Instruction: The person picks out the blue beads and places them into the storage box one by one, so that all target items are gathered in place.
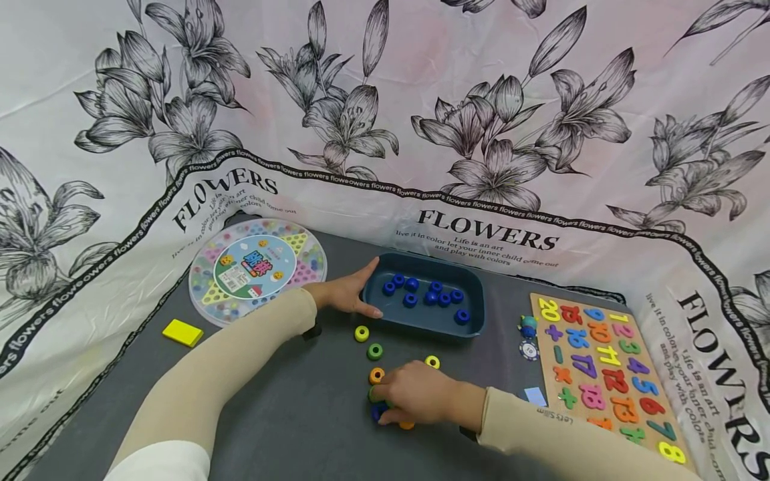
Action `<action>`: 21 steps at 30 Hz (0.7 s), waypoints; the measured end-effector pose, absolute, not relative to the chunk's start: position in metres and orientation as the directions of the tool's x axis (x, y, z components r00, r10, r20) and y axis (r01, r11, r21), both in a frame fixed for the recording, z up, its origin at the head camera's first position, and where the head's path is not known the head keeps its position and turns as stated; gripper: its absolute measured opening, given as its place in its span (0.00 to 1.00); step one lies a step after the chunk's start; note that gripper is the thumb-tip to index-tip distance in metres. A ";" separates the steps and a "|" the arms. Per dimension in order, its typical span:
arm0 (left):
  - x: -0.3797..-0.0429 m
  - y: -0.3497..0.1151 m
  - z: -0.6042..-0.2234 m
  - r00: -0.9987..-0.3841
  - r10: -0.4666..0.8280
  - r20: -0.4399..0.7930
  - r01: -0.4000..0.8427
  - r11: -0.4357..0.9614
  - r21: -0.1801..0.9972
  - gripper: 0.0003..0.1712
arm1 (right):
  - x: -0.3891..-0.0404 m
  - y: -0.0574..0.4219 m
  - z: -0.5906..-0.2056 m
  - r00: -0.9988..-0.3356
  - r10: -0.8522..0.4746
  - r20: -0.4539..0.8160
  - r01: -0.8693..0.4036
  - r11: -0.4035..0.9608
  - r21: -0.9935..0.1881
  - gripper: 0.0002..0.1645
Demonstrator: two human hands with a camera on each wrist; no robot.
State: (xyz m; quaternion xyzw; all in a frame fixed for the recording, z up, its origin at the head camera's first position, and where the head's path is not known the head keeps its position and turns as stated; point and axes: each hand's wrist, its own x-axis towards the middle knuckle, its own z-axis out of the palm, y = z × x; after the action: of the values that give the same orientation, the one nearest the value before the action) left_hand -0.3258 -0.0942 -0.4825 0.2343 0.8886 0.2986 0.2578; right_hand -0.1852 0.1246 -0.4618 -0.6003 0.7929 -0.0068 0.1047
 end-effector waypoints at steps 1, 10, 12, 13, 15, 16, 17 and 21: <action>-0.326 -0.095 -0.482 -0.758 0.569 -0.319 0.258 0.711 0.654 0.71 | -0.182 0.124 -0.464 -0.263 -0.947 -0.184 -0.950 0.287 -0.119 0.17; -0.327 -0.096 -0.484 -0.749 0.580 -0.319 0.262 0.702 0.662 0.71 | -0.170 0.120 -0.484 -0.266 -0.944 -0.197 -0.964 0.264 0.038 0.17; -0.326 -0.096 -0.484 -0.751 0.580 -0.316 0.262 0.700 0.664 0.70 | -0.169 0.118 -0.487 -0.259 -0.949 -0.178 -0.966 0.253 0.056 0.17; -0.326 -0.096 -0.484 -0.751 0.579 -0.317 0.263 0.702 0.662 0.70 | -0.168 0.117 -0.488 -0.258 -0.951 -0.169 -0.966 0.251 0.063 0.17; -0.325 -0.096 -0.483 -0.752 0.576 -0.321 0.261 0.707 0.658 0.70 | -0.168 0.115 -0.491 -0.260 -0.953 -0.155 -0.965 0.252 0.072 0.17; -0.325 -0.096 -0.483 -0.752 0.574 -0.323 0.260 0.709 0.656 0.70 | -0.168 0.115 -0.492 -0.263 -0.954 -0.147 -0.964 0.255 0.071 0.16; -0.324 -0.096 -0.483 -0.754 0.574 -0.321 0.260 0.708 0.656 0.70 | -0.168 0.114 -0.492 -0.267 -0.953 -0.143 -0.963 0.260 0.066 0.16; -0.324 -0.096 -0.481 -0.755 0.573 -0.320 0.259 0.708 0.656 0.70 | -0.170 0.114 -0.487 -0.295 -0.949 -0.112 -0.954 0.299 -0.018 0.15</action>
State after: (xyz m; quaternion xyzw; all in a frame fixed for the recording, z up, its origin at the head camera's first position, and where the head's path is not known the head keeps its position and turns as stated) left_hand -0.3235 -0.0960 -0.4813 0.2345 0.8869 0.3013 0.2599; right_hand -0.1703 0.1140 -0.4874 -0.5914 0.8043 0.0259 0.0507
